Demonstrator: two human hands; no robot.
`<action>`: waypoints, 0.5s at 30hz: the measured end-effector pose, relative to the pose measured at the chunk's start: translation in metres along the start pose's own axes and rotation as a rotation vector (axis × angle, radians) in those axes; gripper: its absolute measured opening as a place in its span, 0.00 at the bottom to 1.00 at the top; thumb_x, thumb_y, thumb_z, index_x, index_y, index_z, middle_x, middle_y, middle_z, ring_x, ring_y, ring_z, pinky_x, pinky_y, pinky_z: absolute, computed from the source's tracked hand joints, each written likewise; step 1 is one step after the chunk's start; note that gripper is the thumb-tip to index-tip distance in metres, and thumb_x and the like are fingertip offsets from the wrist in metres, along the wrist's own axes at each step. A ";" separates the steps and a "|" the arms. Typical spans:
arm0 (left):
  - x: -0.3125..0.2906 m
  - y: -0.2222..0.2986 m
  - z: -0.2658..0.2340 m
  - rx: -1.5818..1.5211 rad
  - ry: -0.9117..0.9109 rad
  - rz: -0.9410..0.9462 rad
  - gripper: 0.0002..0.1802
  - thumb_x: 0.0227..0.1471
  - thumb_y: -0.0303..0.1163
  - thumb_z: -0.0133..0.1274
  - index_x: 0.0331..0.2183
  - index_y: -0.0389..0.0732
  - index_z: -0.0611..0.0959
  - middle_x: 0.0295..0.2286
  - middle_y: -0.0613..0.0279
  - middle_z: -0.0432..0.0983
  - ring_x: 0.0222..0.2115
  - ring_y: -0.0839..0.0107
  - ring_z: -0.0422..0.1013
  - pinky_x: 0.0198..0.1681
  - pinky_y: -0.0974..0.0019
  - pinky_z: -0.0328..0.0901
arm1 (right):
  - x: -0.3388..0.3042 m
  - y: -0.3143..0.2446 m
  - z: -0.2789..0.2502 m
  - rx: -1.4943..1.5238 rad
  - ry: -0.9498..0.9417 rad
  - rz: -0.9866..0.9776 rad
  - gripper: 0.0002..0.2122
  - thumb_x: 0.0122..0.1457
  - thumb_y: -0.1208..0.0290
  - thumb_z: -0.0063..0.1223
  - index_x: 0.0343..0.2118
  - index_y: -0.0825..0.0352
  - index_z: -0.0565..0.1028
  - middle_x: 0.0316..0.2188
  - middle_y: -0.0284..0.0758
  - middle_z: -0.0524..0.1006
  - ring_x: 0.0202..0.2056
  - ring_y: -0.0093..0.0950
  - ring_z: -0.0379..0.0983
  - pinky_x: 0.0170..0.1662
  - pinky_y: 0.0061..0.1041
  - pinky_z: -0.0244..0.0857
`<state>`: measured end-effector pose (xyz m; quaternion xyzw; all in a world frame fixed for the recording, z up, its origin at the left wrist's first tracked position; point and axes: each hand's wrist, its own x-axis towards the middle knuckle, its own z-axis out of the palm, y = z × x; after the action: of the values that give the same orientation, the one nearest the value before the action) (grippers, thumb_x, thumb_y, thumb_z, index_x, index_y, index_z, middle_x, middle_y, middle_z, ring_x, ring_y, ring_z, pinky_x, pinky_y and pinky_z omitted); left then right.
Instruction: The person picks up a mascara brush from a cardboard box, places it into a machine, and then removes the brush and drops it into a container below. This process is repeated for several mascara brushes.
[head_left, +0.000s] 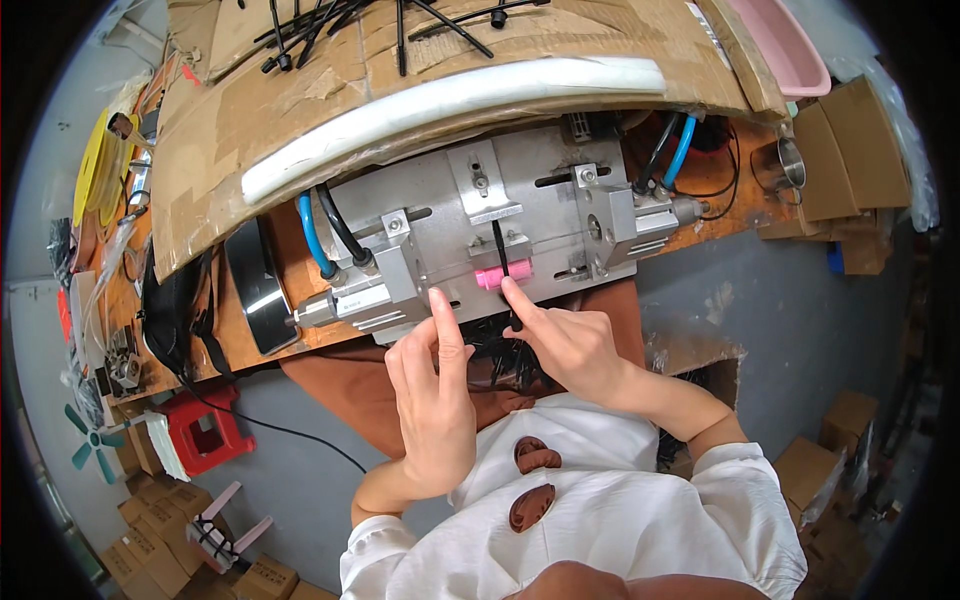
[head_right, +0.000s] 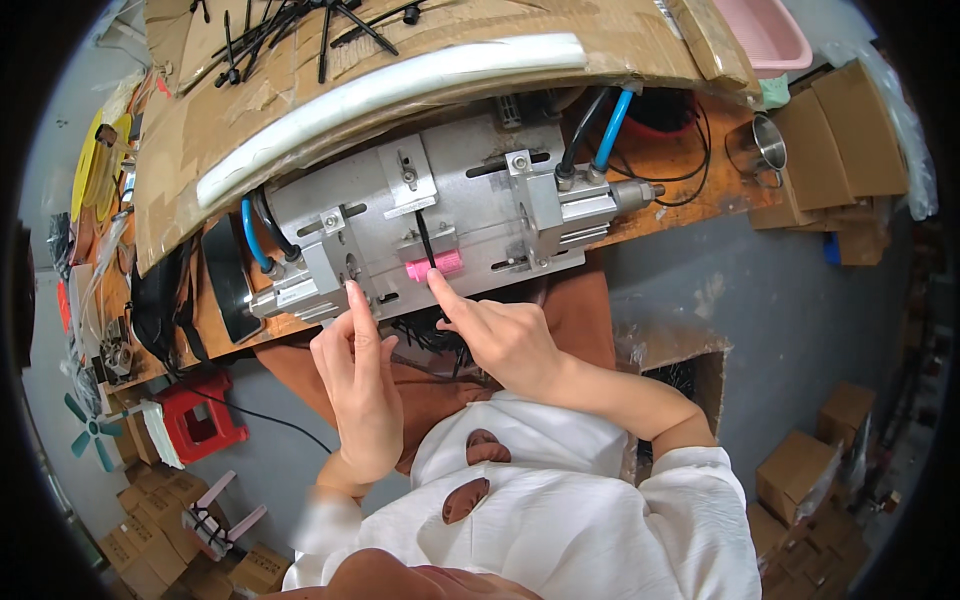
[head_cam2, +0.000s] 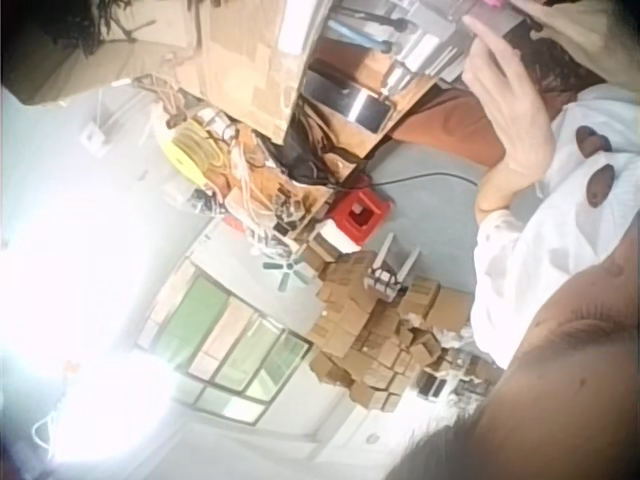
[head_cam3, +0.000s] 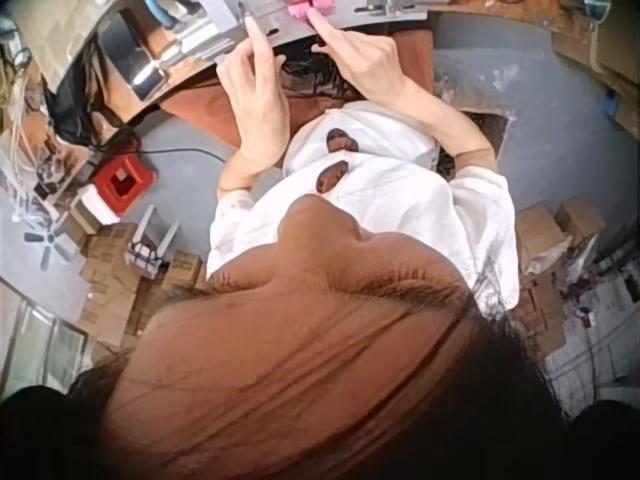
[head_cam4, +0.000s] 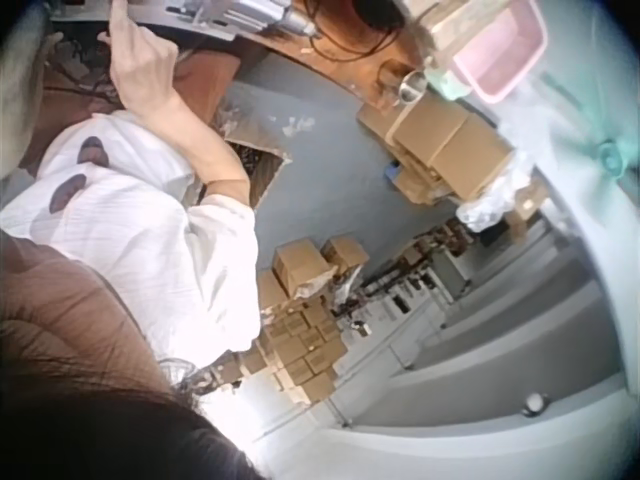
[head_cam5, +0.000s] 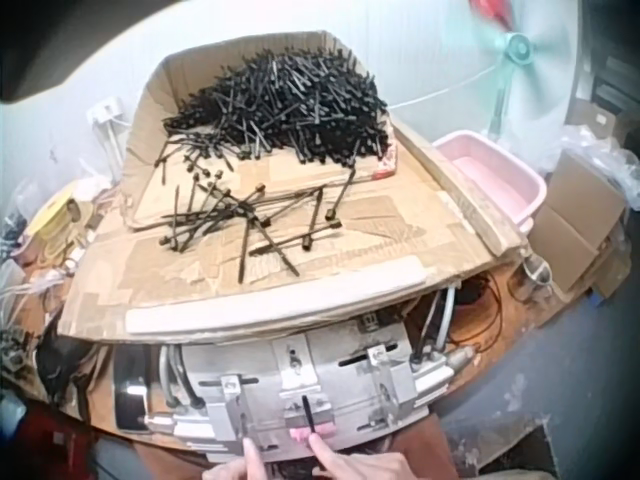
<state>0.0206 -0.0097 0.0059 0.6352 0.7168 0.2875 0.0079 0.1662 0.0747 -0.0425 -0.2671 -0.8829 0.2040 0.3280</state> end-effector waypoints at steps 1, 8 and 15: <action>0.000 -0.001 -0.001 -0.012 -0.008 -0.004 0.39 0.36 0.13 0.57 0.55 0.30 0.68 0.39 0.54 0.70 0.37 0.61 0.64 0.40 0.64 0.62 | 0.000 0.001 0.002 0.011 0.017 0.007 0.30 0.46 0.77 0.61 0.55 0.73 0.66 0.17 0.32 0.72 0.17 0.22 0.70 0.20 0.23 0.62; 0.106 -0.021 -0.019 -0.065 0.143 0.311 0.32 0.40 0.13 0.49 0.52 0.36 0.74 0.30 0.56 0.68 0.33 0.61 0.64 0.39 0.62 0.62 | 0.007 0.000 -0.026 -0.103 -0.081 0.042 0.31 0.42 0.75 0.65 0.53 0.69 0.69 0.18 0.32 0.71 0.16 0.25 0.67 0.19 0.24 0.60; 0.270 -0.055 -0.028 0.113 0.026 0.670 0.10 0.44 0.17 0.53 0.34 0.34 0.78 0.35 0.49 0.70 0.40 0.53 0.66 0.45 0.61 0.63 | 0.141 0.043 -0.088 -0.487 0.334 -0.298 0.13 0.48 0.79 0.51 0.39 0.62 0.76 0.23 0.32 0.75 0.22 0.31 0.74 0.21 0.27 0.66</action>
<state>-0.0921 0.2244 0.1012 0.8311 0.4831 0.2421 -0.1314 0.1510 0.2094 0.0628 -0.2353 -0.8692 -0.1096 0.4209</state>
